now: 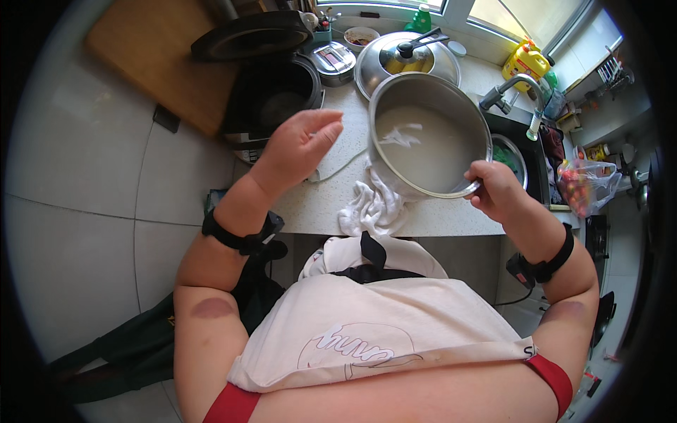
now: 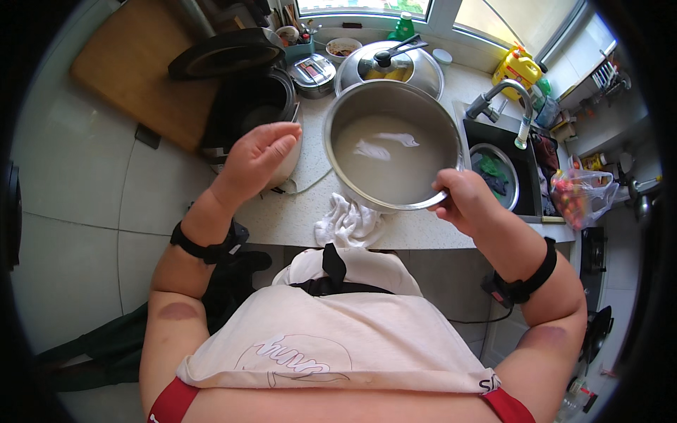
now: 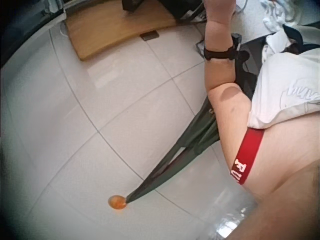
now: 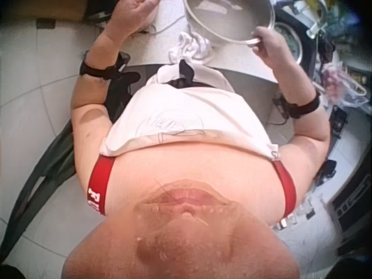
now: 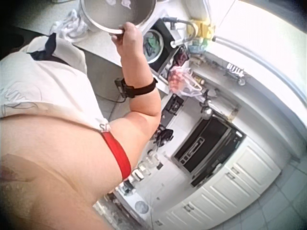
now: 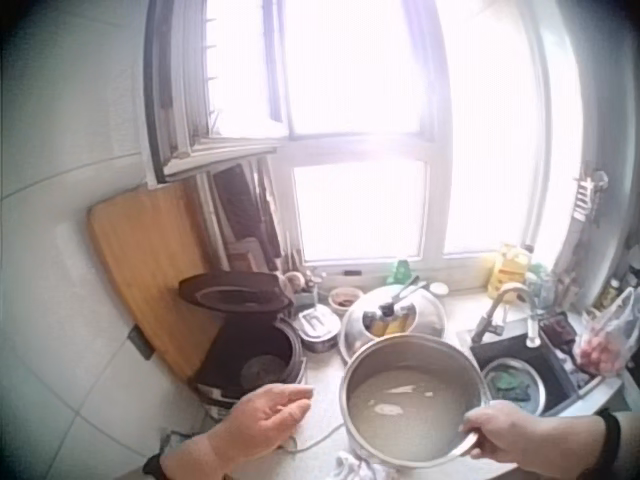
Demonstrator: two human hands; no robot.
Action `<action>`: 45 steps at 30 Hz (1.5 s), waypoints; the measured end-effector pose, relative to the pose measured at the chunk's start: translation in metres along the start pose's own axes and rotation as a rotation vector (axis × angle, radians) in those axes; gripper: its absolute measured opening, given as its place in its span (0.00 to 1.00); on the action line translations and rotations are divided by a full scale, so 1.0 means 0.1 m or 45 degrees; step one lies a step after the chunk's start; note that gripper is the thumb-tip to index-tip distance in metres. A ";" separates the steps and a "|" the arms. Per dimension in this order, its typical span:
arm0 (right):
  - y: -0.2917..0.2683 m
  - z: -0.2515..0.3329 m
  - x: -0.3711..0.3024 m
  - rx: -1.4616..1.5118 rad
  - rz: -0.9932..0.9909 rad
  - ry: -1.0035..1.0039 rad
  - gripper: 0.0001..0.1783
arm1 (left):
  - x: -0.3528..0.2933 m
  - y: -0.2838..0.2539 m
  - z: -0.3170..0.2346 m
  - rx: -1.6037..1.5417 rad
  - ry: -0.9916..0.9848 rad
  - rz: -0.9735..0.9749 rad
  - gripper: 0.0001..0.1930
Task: The person washes rice in a metal pot by rinsing it with water, swishing it by hand, and draining the water multiple times before placing the pot into a rice cooker.
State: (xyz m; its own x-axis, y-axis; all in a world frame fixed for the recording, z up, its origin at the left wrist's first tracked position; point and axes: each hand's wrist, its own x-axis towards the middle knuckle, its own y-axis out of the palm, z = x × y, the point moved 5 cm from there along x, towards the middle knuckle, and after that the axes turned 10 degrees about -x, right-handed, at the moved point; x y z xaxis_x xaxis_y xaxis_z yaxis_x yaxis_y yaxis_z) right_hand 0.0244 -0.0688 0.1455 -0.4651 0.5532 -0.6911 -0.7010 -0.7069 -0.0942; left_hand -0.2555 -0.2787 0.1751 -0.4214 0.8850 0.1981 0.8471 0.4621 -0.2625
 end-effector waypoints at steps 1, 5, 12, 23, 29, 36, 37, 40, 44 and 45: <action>0.13 0.11 0.00 -0.057 0.041 -0.008 0.07 | 0.04 -0.09 -0.06 0.095 0.051 -0.017 0.19; 0.72 0.59 0.02 -0.056 0.157 -0.124 0.06 | 0.19 -0.31 -0.17 -0.105 0.085 -0.128 0.25; 1.59 1.19 0.41 -0.262 0.310 -0.209 0.08 | 0.20 -1.04 -0.02 -0.381 -0.191 -0.539 0.15; 2.52 1.69 1.08 -0.490 0.334 -0.342 0.06 | 0.18 -1.77 0.67 -0.423 -0.260 -0.795 0.13; 2.83 1.70 1.39 -0.720 0.170 -0.463 0.08 | 0.16 -1.95 1.06 -0.385 -0.240 -0.978 0.13; 2.93 1.84 1.71 -1.430 -0.106 -0.751 0.18 | 0.16 -1.99 1.32 0.261 -0.403 -0.875 0.18; 2.94 1.85 1.75 -1.431 -0.104 -0.753 0.18 | 0.15 -1.99 1.35 0.428 -0.517 -0.834 0.19; 2.91 1.82 1.91 -1.574 -0.161 -0.792 0.19 | 0.21 -1.89 1.33 0.670 -0.766 -0.839 0.20; 2.95 1.78 1.95 -1.824 -0.317 -0.935 0.20 | 0.23 -1.84 1.27 0.877 -0.860 -0.752 0.21; 2.96 1.74 1.95 -1.894 -0.282 -0.892 0.20 | 0.24 -1.83 1.26 0.940 -0.935 -0.677 0.21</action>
State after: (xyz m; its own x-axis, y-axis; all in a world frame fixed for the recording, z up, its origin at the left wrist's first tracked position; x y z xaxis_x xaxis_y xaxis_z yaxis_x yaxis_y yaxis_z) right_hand -0.3683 -0.0935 0.1072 -0.8591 0.4809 -0.1753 0.1224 -0.1395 -0.9826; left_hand -0.4614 -0.3354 0.1093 -0.9567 0.2791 -0.0820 0.2156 0.4911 -0.8440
